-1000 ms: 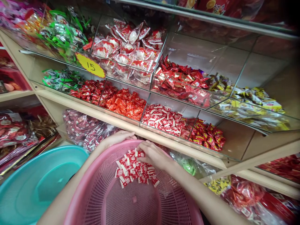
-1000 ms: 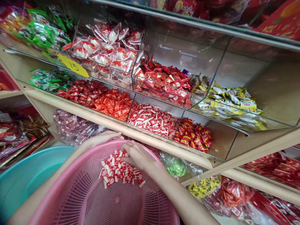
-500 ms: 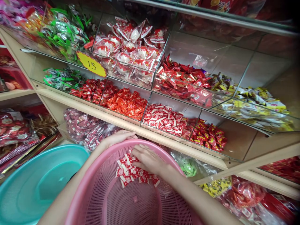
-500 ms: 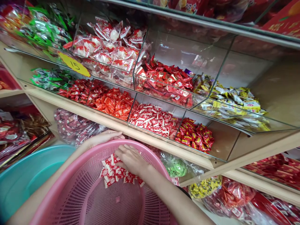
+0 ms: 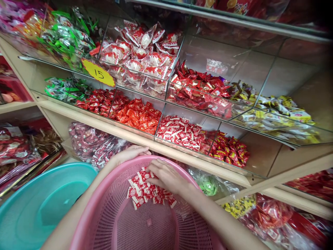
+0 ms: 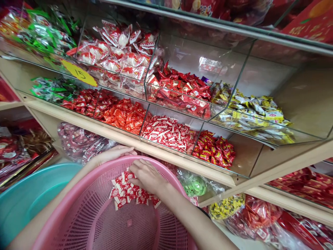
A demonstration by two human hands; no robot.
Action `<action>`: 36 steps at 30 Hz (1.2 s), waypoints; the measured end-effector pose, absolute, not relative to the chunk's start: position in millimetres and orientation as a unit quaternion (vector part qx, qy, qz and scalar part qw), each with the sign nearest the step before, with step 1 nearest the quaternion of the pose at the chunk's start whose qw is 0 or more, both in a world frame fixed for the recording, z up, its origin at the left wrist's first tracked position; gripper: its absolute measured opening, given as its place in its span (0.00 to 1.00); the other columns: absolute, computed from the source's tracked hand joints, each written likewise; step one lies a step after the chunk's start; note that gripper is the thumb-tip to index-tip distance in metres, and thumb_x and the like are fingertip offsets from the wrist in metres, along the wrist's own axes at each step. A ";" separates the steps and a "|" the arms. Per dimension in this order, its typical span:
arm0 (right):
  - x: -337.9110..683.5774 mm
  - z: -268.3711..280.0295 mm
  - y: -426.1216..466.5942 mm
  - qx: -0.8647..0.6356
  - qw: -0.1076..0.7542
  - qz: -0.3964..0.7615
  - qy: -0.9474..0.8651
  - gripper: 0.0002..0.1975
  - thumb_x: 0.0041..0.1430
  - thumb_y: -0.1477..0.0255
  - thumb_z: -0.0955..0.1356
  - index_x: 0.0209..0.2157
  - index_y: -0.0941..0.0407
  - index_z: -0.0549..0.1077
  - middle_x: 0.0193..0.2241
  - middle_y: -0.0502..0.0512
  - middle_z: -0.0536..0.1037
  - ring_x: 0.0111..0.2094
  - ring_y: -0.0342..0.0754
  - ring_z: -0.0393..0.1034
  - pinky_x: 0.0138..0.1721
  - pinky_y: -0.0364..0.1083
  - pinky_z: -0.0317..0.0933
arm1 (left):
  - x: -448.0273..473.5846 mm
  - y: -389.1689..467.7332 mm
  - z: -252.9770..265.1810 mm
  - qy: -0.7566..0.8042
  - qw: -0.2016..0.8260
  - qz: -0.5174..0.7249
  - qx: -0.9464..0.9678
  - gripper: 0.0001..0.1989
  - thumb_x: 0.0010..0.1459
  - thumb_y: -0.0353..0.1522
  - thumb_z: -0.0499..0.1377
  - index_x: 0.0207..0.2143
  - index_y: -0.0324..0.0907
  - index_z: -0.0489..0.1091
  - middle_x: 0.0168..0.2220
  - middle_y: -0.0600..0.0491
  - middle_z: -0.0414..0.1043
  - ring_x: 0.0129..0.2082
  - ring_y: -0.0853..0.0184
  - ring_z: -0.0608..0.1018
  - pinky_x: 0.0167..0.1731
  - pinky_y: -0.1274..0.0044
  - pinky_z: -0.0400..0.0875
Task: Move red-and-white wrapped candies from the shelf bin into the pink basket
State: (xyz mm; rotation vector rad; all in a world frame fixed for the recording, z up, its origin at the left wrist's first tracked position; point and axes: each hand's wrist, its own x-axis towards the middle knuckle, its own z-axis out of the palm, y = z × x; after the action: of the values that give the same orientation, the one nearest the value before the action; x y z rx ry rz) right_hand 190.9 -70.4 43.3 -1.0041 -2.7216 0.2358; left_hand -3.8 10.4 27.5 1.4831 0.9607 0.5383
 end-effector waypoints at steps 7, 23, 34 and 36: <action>216.5 96.4 -53.9 -0.373 0.238 0.040 -0.896 0.10 0.63 0.65 0.62 0.41 0.56 0.68 0.39 0.56 0.71 0.42 0.48 0.64 0.43 0.47 0.58 | -6.1 17.8 15.2 0.406 0.616 0.240 0.631 0.23 0.54 0.48 0.57 0.40 0.38 0.75 0.42 0.47 0.75 0.40 0.63 0.75 0.43 0.75 0.66; 257.0 101.1 23.7 -0.711 0.066 -0.063 -0.697 0.13 0.55 0.70 0.66 0.43 0.58 0.68 0.43 0.64 0.74 0.44 0.54 0.69 0.38 0.46 0.59 | -0.9 13.7 19.0 0.437 0.679 0.247 0.536 0.26 0.48 0.47 0.62 0.39 0.33 0.74 0.35 0.42 0.76 0.30 0.64 0.76 0.32 0.75 0.69; 274.7 113.6 24.5 -0.718 0.072 0.026 -0.692 0.14 0.50 0.67 0.69 0.40 0.57 0.72 0.36 0.55 0.77 0.37 0.47 0.70 0.32 0.41 0.58 | -3.0 18.6 10.4 0.429 0.672 0.254 0.548 0.25 0.49 0.48 0.62 0.39 0.36 0.74 0.37 0.44 0.76 0.33 0.63 0.77 0.36 0.75 0.70; 274.6 115.6 22.7 -0.719 0.057 0.050 -0.690 0.12 0.47 0.69 0.71 0.35 0.57 0.73 0.33 0.54 0.77 0.34 0.46 0.70 0.31 0.41 0.58 | -2.9 17.6 11.8 0.430 0.671 0.252 0.549 0.25 0.49 0.48 0.61 0.39 0.35 0.74 0.37 0.43 0.76 0.33 0.63 0.77 0.36 0.75 0.70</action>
State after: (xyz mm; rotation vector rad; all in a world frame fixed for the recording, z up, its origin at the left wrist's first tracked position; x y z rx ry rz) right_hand 274.6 22.7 115.6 -2.1819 -2.0940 0.1513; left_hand -2.9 17.6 11.8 1.2363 0.9697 0.5685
